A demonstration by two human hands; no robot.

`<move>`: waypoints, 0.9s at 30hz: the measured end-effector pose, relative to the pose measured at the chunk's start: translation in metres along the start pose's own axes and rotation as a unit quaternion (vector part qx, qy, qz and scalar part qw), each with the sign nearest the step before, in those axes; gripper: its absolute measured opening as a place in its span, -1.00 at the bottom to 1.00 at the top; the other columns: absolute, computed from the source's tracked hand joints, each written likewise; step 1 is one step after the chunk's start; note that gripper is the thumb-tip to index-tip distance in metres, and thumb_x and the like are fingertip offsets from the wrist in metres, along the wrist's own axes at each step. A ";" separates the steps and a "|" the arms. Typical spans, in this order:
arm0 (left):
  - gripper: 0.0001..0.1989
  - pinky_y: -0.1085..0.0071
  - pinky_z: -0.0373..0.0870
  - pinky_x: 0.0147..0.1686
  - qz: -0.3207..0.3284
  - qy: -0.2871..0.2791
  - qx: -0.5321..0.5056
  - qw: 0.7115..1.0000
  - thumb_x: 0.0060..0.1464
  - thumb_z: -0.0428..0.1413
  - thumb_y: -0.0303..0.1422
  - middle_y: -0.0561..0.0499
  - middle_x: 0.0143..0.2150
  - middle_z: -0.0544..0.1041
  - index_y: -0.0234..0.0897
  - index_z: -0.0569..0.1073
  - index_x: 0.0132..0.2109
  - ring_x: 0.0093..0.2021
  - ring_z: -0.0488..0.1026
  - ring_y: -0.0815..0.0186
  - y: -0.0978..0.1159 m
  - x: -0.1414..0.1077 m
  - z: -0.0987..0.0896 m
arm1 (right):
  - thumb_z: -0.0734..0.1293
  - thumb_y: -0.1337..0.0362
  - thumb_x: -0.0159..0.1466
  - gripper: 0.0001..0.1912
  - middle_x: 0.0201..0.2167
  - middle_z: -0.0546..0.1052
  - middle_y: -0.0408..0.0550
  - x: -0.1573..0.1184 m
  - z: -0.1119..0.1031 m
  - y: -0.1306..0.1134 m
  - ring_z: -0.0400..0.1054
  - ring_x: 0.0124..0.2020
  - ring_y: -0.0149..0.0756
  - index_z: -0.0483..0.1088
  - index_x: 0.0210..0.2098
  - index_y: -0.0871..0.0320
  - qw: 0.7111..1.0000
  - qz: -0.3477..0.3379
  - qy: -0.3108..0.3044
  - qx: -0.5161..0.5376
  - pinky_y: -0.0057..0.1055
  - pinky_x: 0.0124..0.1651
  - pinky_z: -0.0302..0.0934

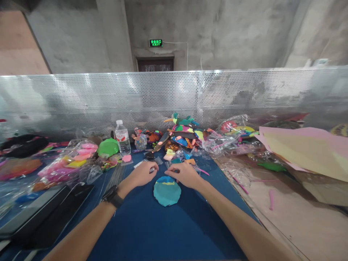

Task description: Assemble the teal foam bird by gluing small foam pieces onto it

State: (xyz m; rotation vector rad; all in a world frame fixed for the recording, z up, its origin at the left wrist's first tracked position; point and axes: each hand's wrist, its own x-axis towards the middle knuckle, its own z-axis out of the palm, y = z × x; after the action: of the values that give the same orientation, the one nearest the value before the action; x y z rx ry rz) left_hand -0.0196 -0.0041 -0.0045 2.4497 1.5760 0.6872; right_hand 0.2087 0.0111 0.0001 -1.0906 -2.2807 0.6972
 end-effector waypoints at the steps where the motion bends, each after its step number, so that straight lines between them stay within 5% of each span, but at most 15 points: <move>1: -0.80 0.40 0.33 -0.18 0.002 0.001 0.000 1.000 0.13 -0.02 -0.40 -0.05 -0.16 0.58 -0.23 0.50 -0.21 -0.17 0.48 0.22 0.000 0.000 0.000 | 0.25 -0.04 0.28 -0.64 -0.45 0.58 -0.15 0.000 0.000 0.000 0.42 -0.58 -0.38 0.51 -0.35 0.07 1.000 -0.003 -0.001 -0.006 -0.47 -0.48 0.21; 13: -0.76 0.39 0.34 -0.17 0.004 -0.003 0.000 1.000 0.12 -0.04 -0.44 -0.05 -0.16 0.58 -0.23 0.51 -0.18 -0.16 0.49 0.22 -0.002 0.001 0.002 | 0.25 0.06 0.30 -0.72 -0.27 0.60 -0.14 0.001 0.001 0.001 0.40 -0.61 -0.43 0.46 -0.12 0.03 1.000 0.008 0.000 0.011 -0.46 -0.44 0.24; 20: -0.69 0.39 0.34 -0.16 -0.005 -0.003 -0.009 1.000 0.16 -0.11 -0.46 -0.06 -0.16 0.59 -0.24 0.52 -0.16 -0.16 0.49 0.23 -0.001 0.002 0.001 | 0.28 -0.01 0.26 -0.71 -0.41 0.57 -0.15 0.000 0.001 0.000 0.40 -0.60 -0.40 0.44 -0.33 0.08 1.000 0.009 -0.002 0.012 -0.48 -0.51 0.22; 27: -0.68 0.38 0.34 -0.18 0.005 -0.035 -0.006 0.999 0.15 -0.10 -0.44 -0.09 -0.13 0.59 -0.26 0.55 -0.15 -0.16 0.51 0.21 0.001 0.001 0.002 | 0.26 0.05 0.28 -0.74 -0.40 0.57 -0.13 0.001 0.001 0.000 0.40 -0.58 -0.39 0.46 -0.26 0.08 1.000 -0.012 -0.005 0.013 -0.49 -0.52 0.22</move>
State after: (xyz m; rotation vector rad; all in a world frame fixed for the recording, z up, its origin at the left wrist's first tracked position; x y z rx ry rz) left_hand -0.0180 -0.0033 -0.0055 2.4465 1.5293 0.6030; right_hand 0.2075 0.0123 -0.0005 -1.0486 -2.2834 0.7211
